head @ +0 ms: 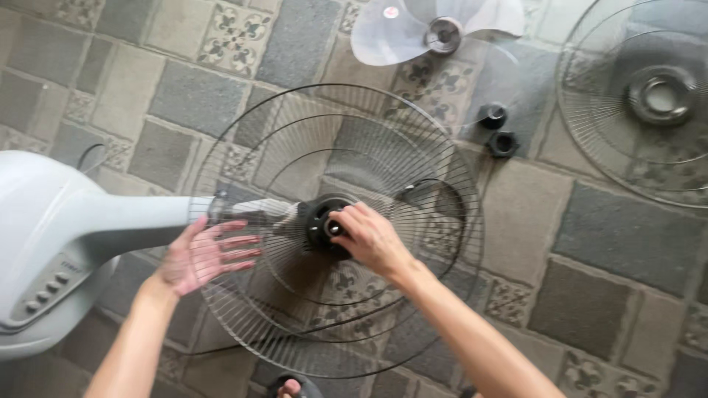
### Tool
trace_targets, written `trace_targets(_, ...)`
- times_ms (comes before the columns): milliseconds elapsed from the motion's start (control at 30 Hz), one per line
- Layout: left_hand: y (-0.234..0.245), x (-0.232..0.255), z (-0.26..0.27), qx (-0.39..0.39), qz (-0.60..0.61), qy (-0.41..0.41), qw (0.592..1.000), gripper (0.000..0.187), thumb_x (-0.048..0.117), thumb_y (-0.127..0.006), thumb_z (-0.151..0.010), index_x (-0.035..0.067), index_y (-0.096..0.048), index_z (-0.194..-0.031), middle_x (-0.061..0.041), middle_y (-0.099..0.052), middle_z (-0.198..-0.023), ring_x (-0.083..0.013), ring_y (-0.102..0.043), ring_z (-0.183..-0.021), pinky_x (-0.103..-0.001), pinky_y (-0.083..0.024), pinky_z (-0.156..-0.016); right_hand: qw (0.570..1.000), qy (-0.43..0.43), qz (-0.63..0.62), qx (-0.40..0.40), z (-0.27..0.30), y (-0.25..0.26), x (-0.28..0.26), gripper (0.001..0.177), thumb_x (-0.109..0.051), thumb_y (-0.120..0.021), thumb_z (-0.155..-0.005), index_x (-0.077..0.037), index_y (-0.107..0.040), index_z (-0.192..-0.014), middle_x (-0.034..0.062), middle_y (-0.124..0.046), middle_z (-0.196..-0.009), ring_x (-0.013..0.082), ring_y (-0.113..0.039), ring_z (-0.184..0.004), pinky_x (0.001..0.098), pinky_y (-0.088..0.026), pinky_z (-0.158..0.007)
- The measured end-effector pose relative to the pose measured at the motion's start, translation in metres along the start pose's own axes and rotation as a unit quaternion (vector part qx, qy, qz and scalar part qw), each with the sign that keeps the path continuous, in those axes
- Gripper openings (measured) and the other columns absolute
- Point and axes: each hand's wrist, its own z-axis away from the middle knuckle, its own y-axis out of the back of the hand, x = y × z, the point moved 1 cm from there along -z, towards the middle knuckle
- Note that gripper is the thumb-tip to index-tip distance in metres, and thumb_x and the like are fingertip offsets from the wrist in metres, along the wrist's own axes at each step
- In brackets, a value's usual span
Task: The person removes the front protective cage of a standing fan by unscrewing a central nut. Then, using a screwdriver, they loosen and remove several screws from the motor housing to detach it from the fan stand.
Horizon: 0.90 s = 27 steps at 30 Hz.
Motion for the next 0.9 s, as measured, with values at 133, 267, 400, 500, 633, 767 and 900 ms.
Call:
trace_targets(133, 0.007, 0.010, -0.011, -0.058, -0.059, -0.023, 0.996, 0.081, 0.058, -0.055, -0.090, 0.005, -0.038, -0.149, -0.033, -0.050, -0.144, -0.0469, -0.051, -0.133, -0.061, -0.042, -0.110, 0.999, -0.036, 0.010, -0.024, -0.006, 0.001, -0.006, 0.046, -0.016, -0.081, -0.079, -0.004, -0.060, -0.119, 0.0088, -0.063, -0.099, 0.0285, -0.060, -0.095, 0.0398, -0.053, -0.082)
trace_targets(267, 0.017, 0.014, -0.012, -0.167, -0.081, -0.028, 0.982, 0.088, 0.064, -0.057, -0.090, 0.004, -0.036, -0.152, -0.033, -0.051, -0.146, -0.0460, -0.053, -0.134, -0.062, -0.043, -0.110, 0.999, -0.030, 0.036, -0.014, -0.002, -0.002, -0.013, 0.043, -0.016, -0.081, -0.080, -0.006, -0.062, -0.118, 0.0075, -0.064, -0.098, 0.0272, -0.061, -0.096, 0.0390, -0.055, -0.083)
trace_targets(400, 0.019, 0.027, -0.027, -0.210, -0.034, -0.003, 0.977, 0.096, 0.067, -0.058, -0.090, -0.002, -0.037, -0.153, -0.032, -0.051, -0.149, -0.0456, -0.054, -0.137, -0.062, -0.044, -0.112, 0.996, -0.034, 0.075, -0.019, -0.004, -0.005, -0.012, 0.045, -0.018, -0.081, -0.081, -0.005, -0.062, -0.120, 0.0067, -0.065, -0.100, 0.0253, -0.062, -0.097, 0.0376, -0.056, -0.083)
trace_targets(500, 0.015, 0.039, -0.041, -0.181, -0.102, -0.010, 0.978, 0.090, 0.062, -0.060, -0.087, 0.005, -0.037, -0.153, -0.031, -0.051, -0.147, -0.0448, -0.055, -0.132, -0.060, -0.046, -0.109, 0.994, -0.042, 0.090, -0.036, -0.003, -0.004, -0.013, 0.045, -0.019, -0.082, -0.081, -0.005, -0.062, -0.119, 0.0065, -0.066, -0.101, 0.0246, -0.063, -0.095, 0.0370, -0.056, -0.082)
trace_targets(633, 0.000, 0.063, -0.043, -0.110, -0.150, -0.023, 0.982, 0.082, 0.055, -0.060, -0.083, 0.011, -0.039, -0.149, -0.031, -0.052, -0.145, -0.0460, -0.058, -0.128, -0.059, -0.049, -0.106, 0.993, -0.022, 0.114, -0.024, -0.007, -0.005, -0.019, 0.045, -0.023, -0.085, -0.080, -0.004, -0.063, -0.114, 0.0074, -0.067, -0.100, 0.0253, -0.063, -0.095, 0.0386, -0.056, -0.082)
trace_targets(767, -0.010, 0.064, -0.046, -0.115, -0.121, -0.033, 0.985, 0.079, 0.056, -0.056, -0.085, 0.013, -0.039, -0.149, -0.033, -0.050, -0.144, -0.0469, -0.057, -0.127, -0.060, -0.049, -0.103, 0.993, -0.043, 0.108, 0.004, -0.007, -0.012, -0.023, 0.042, -0.022, -0.084, -0.081, -0.004, -0.064, -0.114, 0.0070, -0.067, -0.101, 0.0244, -0.063, -0.095, 0.0375, -0.056, -0.081)
trace_targets(900, -0.006, 0.061, -0.047, -0.125, -0.126, -0.046, 0.983, 0.081, 0.060, -0.052, -0.088, 0.010, -0.039, -0.151, -0.036, -0.050, -0.144, -0.0489, -0.056, -0.127, -0.062, -0.046, -0.103, 0.993, -0.053, 0.101, 0.013, 0.000, -0.017, -0.020, 0.042, -0.021, -0.084, -0.082, -0.004, -0.064, -0.114, 0.0064, -0.067, -0.101, 0.0252, -0.063, -0.094, 0.0384, -0.056, -0.081)
